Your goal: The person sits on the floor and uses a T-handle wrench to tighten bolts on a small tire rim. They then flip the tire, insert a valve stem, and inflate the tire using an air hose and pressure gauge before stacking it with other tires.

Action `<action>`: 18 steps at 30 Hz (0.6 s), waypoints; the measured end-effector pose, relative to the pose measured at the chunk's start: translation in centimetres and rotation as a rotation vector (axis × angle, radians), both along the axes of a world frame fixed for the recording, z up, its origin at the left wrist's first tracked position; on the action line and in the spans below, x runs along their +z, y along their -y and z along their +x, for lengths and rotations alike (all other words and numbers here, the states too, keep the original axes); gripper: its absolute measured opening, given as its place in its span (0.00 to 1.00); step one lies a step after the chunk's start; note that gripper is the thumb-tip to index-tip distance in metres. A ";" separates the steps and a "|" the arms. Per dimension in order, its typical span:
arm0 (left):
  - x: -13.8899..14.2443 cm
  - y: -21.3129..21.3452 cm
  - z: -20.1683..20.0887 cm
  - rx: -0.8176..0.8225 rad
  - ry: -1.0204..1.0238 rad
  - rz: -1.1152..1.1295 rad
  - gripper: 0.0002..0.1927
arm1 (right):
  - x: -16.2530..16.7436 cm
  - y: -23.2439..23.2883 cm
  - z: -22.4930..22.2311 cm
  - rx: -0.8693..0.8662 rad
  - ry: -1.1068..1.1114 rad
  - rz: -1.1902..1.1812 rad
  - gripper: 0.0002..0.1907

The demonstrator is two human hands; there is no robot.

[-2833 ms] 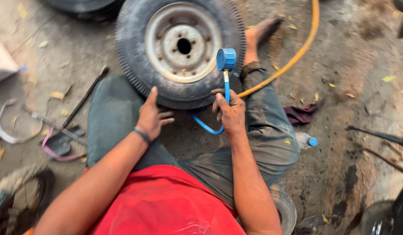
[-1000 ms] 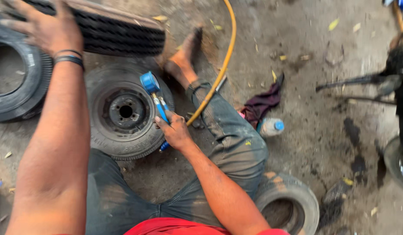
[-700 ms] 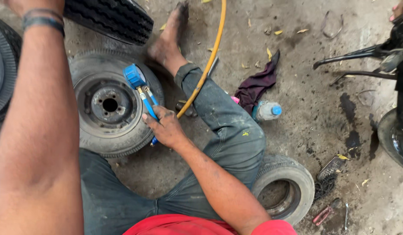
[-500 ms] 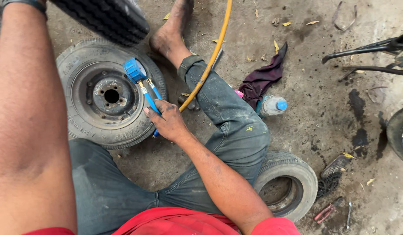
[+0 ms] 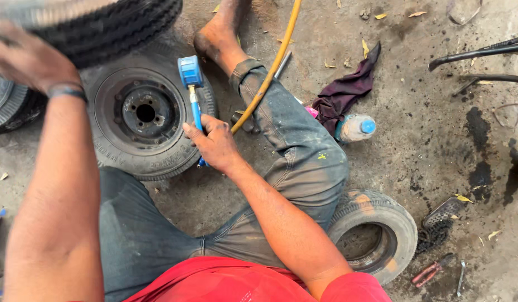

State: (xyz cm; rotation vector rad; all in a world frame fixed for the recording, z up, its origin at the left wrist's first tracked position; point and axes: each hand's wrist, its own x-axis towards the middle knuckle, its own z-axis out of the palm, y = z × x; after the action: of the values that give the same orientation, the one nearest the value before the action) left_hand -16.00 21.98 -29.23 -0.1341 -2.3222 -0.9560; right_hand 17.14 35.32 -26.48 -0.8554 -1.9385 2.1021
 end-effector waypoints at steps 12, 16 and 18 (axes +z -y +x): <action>-2.8 4.2 10.4 -0.226 0.250 -0.246 0.36 | -1.3 -0.9 0.0 -0.030 -0.047 -0.009 0.19; -1.7 6.2 9.8 -0.289 0.376 -0.329 0.37 | -1.3 -1.1 -0.4 -0.031 -0.207 -0.134 0.17; -1.2 7.0 9.8 -0.311 0.427 -0.381 0.37 | -0.4 -1.2 -0.3 -0.032 -0.232 -0.159 0.15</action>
State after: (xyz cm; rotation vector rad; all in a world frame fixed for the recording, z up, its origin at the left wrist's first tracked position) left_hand -6.19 15.01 -30.40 -0.5018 -2.9263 -0.7211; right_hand 16.86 36.55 -26.92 -0.6307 -1.6507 2.2475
